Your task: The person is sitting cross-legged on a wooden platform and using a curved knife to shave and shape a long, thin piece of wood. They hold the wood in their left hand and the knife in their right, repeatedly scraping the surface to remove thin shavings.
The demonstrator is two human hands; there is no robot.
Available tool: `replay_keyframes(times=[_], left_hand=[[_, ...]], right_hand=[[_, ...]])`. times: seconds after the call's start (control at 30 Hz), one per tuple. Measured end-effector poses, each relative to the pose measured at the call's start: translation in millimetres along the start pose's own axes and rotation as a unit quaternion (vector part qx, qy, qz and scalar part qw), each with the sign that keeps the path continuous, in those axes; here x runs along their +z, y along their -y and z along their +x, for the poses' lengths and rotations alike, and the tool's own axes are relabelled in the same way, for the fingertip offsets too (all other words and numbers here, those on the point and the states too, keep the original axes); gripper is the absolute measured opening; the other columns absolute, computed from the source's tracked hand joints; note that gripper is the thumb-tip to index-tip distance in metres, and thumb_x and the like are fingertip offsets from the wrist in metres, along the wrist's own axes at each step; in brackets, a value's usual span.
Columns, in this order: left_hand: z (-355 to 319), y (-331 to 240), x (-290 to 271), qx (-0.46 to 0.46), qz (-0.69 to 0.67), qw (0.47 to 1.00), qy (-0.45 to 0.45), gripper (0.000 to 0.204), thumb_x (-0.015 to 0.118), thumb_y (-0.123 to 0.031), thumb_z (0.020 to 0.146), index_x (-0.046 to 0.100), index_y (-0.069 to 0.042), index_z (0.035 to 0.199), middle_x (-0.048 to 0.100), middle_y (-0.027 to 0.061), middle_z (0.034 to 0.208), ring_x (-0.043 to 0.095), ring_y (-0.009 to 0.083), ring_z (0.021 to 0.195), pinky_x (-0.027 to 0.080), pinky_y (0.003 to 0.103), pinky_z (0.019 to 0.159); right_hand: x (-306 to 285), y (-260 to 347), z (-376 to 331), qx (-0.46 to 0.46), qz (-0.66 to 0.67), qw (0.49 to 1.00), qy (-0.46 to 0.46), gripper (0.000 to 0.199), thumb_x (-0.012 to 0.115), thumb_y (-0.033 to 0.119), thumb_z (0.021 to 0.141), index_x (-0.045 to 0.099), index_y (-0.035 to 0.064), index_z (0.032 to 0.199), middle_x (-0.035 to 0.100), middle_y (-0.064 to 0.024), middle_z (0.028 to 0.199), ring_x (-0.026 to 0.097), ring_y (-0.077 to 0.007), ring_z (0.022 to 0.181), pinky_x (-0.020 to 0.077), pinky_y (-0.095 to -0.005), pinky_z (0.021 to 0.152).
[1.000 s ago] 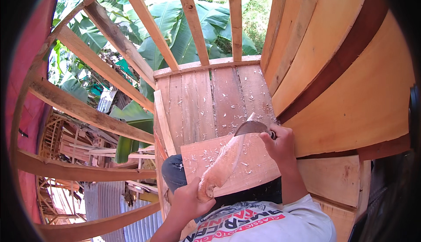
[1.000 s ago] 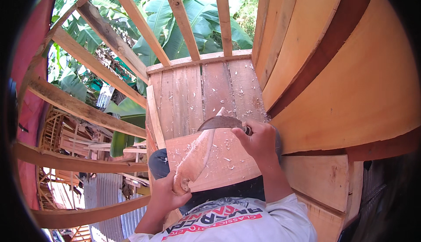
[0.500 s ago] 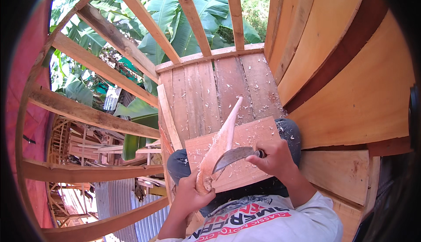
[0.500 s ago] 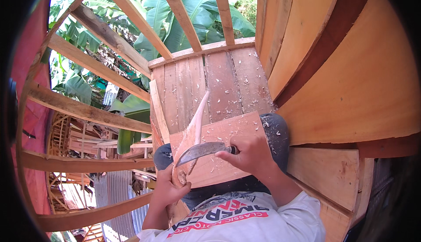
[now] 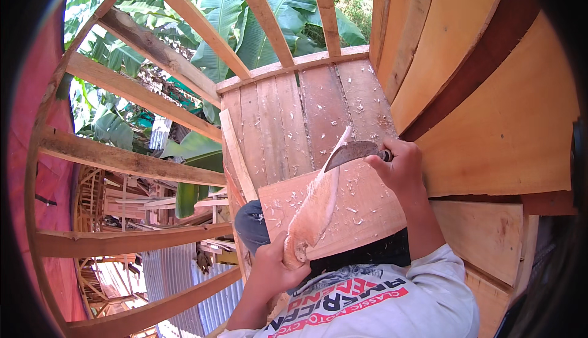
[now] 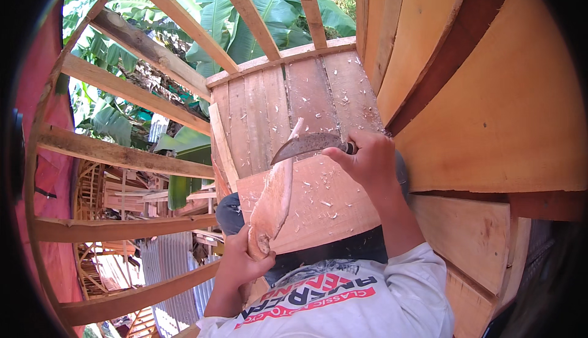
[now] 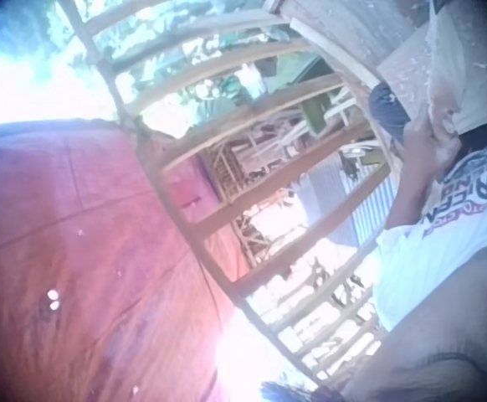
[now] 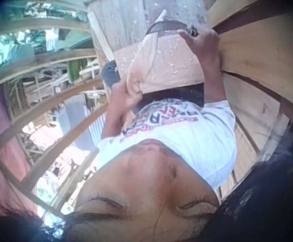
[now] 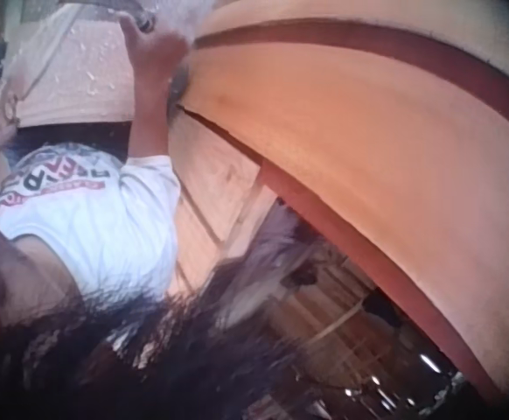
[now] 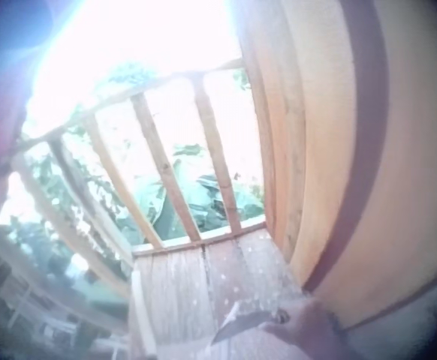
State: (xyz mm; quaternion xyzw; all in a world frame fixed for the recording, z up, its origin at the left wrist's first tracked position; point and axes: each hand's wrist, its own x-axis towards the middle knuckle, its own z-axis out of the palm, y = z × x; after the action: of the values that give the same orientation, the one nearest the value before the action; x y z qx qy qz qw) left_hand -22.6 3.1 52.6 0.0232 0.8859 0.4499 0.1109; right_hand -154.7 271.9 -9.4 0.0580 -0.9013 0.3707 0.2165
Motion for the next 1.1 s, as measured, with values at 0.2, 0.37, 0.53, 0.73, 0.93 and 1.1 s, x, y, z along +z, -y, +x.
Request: replay_keyframes(times=[0.2,0.37,0.53,0.73,0.93,1.1], left_hand=[[-2,3,-8,-0.024,-0.006,1.000,-0.007,0.045,0.071,-0.017,0.062,0.059,0.002,0.101,0.065,0.0167,0.074,0.069,0.0294,0.070,0.051,0.032,0.065],[-10,16,-7,-0.060,0.002,0.998,0.032,0.046,0.071,-0.014,0.063,0.058,0.003,0.104,0.066,0.0131,0.079,0.066,0.0232,0.072,0.050,0.030,0.067],[-1,28,-6,-0.034,-0.021,0.999,-0.012,0.046,0.071,-0.015,0.064,0.058,0.003,0.104,0.068,0.0157,0.082,0.069,0.0268,0.075,0.052,0.031,0.067],[-2,9,6,-0.036,-0.024,0.999,0.016,0.043,0.071,-0.015,0.065,0.058,0.003,0.102,0.065,0.0187,0.075,0.069,0.0282,0.073,0.051,0.032,0.065],[1,8,7,-0.043,-0.039,0.998,0.036,0.042,0.070,-0.015,0.066,0.057,0.003,0.101,0.064,0.0198,0.075,0.068,0.0329,0.074,0.051,0.034,0.065],[-8,8,11,-0.040,-0.038,0.996,0.068,0.044,0.071,-0.015,0.066,0.056,0.003,0.103,0.064,0.0204,0.077,0.067,0.0341,0.075,0.051,0.036,0.067]], right_hand=[[15,-12,3,0.055,-0.035,0.998,-0.018,0.072,0.059,0.069,0.075,0.048,0.0011,0.055,0.042,-0.0147,0.048,0.050,-0.0339,0.047,0.0364,-0.0410,0.044],[-2,-33,7,0.214,0.045,0.975,-0.030,0.066,0.060,0.061,0.080,0.051,-0.0007,0.058,0.043,-0.0175,0.050,0.049,-0.0340,0.047,0.0370,-0.0401,0.047],[2,24,-29,0.002,0.056,0.993,0.107,0.062,0.062,0.060,0.079,0.056,0.0019,0.060,0.049,-0.0156,0.051,0.055,-0.0327,0.050,0.0419,-0.0390,0.049],[12,2,-6,0.002,-0.019,0.999,0.036,0.067,0.063,0.069,0.071,0.053,0.0036,0.058,0.050,-0.0112,0.050,0.055,-0.0313,0.048,0.0401,-0.0391,0.045],[17,-2,1,-0.031,-0.043,0.998,-0.023,0.072,0.061,0.071,0.070,0.046,0.0030,0.054,0.043,-0.0108,0.048,0.048,-0.0306,0.044,0.0356,-0.0387,0.043],[13,-19,22,0.163,-0.026,0.986,-0.035,0.069,0.060,0.064,0.078,0.047,-0.0001,0.056,0.044,-0.0145,0.048,0.046,-0.0343,0.046,0.0351,-0.0402,0.044]])
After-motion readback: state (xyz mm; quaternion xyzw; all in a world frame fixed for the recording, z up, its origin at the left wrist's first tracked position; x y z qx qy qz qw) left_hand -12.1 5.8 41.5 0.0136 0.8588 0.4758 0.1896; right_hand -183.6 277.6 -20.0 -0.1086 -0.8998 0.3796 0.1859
